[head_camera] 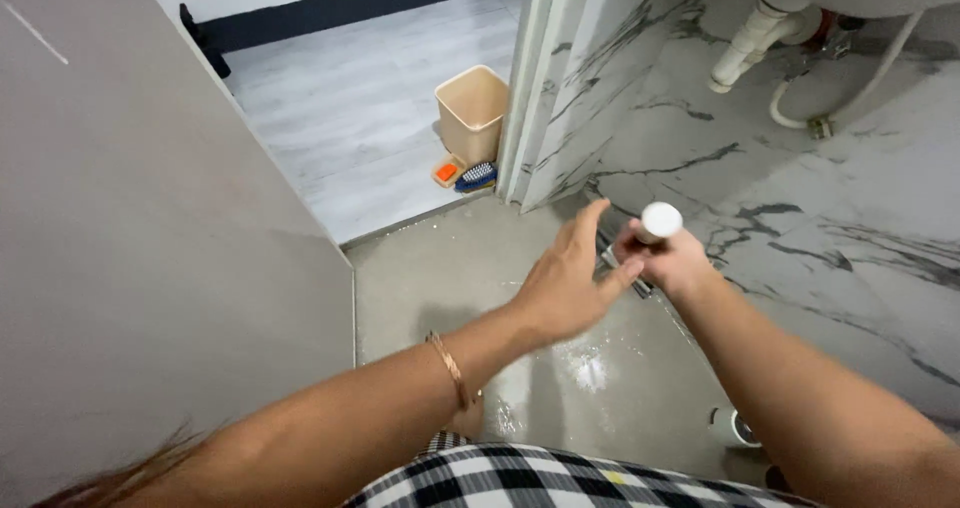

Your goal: The person cleans the bathroom floor by pushing water with a floor squeegee, adjusting and assembling the squeegee handle by hand, and continuing to squeegee water across the floor.

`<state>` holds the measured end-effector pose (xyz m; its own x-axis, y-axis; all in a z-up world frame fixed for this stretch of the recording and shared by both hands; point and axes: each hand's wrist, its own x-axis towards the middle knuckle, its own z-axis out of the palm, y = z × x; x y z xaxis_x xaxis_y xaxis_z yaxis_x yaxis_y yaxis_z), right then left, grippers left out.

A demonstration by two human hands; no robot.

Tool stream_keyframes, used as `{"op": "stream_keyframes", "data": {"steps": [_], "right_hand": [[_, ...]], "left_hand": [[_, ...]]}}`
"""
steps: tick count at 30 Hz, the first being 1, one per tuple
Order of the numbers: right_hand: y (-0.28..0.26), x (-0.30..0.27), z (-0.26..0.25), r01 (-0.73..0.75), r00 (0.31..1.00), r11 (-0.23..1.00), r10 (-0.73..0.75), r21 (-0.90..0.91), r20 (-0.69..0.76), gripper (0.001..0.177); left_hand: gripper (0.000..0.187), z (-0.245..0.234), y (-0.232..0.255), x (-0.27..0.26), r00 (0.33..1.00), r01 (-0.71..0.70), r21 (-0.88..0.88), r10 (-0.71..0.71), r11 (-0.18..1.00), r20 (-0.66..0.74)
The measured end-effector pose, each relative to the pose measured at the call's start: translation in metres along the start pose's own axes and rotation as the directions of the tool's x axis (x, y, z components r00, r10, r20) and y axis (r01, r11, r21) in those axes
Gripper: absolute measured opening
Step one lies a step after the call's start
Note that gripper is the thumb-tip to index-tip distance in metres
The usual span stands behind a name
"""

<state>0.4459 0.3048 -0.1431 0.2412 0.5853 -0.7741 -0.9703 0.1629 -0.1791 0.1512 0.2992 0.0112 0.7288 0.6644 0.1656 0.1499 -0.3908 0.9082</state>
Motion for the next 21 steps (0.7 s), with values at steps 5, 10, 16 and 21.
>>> {"op": "stream_keyframes", "data": {"steps": [5, 10, 16, 21], "right_hand": [[0.018, 0.013, 0.027, -0.058, 0.995, 0.991, 0.067, -0.119, 0.074, 0.013], [0.030, -0.028, 0.023, 0.058, 0.993, 0.832, 0.007, -0.551, 0.115, 0.024], [-0.002, 0.011, -0.014, 0.103, 0.870, 0.706, 0.278, -0.700, 0.408, 0.025], [0.026, 0.003, -0.005, -0.126, 0.916, 0.571, 0.380, -0.811, 0.126, 0.025]], "left_hand": [[0.086, 0.006, -0.038, 0.055, 0.998, -0.061, -0.035, 0.061, 0.998, 0.018], [0.043, 0.015, -0.042, 0.094, 0.992, 0.116, -0.337, -0.090, 0.934, 0.093], [0.032, 0.036, -0.031, 0.089, 0.971, 0.001, -0.151, 0.035, 0.989, 0.238], [0.022, 0.033, -0.047, 0.051, 0.985, 0.081, -0.291, -0.032, 0.953, 0.169]]}}
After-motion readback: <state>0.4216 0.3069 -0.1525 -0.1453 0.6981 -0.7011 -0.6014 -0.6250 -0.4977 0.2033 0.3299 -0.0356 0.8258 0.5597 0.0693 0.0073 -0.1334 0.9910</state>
